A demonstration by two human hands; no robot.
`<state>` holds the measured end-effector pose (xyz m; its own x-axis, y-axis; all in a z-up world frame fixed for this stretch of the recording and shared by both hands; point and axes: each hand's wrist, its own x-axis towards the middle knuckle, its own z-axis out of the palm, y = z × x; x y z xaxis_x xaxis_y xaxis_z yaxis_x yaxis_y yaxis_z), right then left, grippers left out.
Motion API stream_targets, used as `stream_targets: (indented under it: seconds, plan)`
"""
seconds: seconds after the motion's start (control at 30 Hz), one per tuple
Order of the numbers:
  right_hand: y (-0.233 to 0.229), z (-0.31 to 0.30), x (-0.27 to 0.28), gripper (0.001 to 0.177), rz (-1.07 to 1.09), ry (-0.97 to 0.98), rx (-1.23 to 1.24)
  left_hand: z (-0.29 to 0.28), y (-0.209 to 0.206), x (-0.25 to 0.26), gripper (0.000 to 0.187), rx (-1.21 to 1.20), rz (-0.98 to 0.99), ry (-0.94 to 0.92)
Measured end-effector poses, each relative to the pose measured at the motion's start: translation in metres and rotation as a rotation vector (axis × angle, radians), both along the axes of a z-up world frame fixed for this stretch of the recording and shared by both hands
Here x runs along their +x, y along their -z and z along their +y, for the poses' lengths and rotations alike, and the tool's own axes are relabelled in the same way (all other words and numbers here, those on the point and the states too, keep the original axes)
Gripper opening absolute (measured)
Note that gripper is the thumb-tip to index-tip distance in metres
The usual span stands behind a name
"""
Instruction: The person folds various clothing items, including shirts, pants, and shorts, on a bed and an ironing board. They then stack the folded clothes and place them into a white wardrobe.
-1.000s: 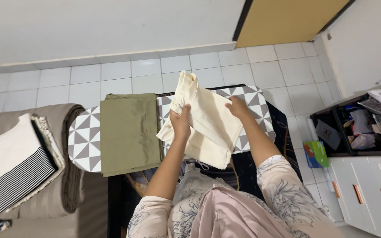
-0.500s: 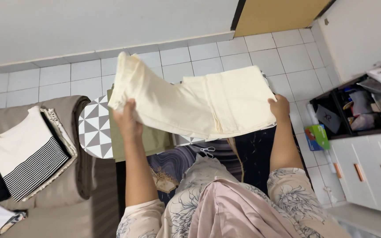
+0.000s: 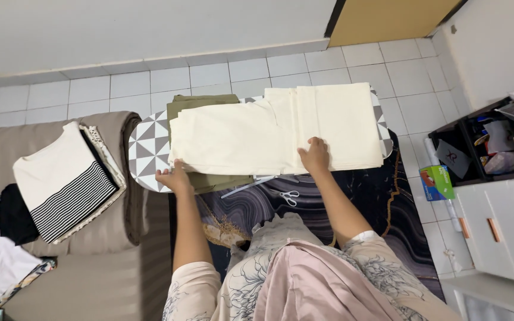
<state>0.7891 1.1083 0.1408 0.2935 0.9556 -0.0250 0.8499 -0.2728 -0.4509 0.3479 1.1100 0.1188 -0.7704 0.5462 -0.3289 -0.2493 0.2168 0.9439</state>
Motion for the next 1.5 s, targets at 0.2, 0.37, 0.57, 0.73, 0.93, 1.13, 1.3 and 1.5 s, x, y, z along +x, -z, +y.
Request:
stream_targets:
  seconds: [0.2,0.37,0.57,0.73,0.93,1.13,1.3,1.5]
  plan:
    - [-0.017,-0.025,0.005,0.068,-0.023,0.025,-0.149,-0.014,0.006,0.099,0.032,0.408,0.364,0.452]
    - [-0.008,-0.025,0.022,0.031,-0.044,-0.092,-0.058,-0.005,0.023,0.212,0.034,0.292,0.212,1.162]
    - [-0.017,-0.014,0.009,0.029,0.000,-0.131,0.258,0.027,0.041,0.287,0.041,0.039,0.291,1.210]
    - [-0.024,-0.031,0.018,0.025,0.130,-0.458,0.020,0.052,0.045,0.326,0.067,-0.162,0.397,1.157]
    - [0.014,-0.008,0.112,0.018,0.318,-0.110,0.285,0.040,-0.002,0.347,0.083,-0.345,0.576,1.235]
    - [0.018,0.002,0.210,0.039,-0.154,0.143,0.488,0.034,-0.001,0.322,0.079,-0.285,0.486,1.113]
    - [0.016,0.014,0.220,0.053,0.216,0.293,-0.069,0.013,0.011,0.317,0.089,-0.130,0.729,1.044]
    - [-0.023,0.032,0.234,0.056,1.175,0.234,-0.146,-0.033,-0.040,0.336,0.123,-0.023,1.090,1.424]
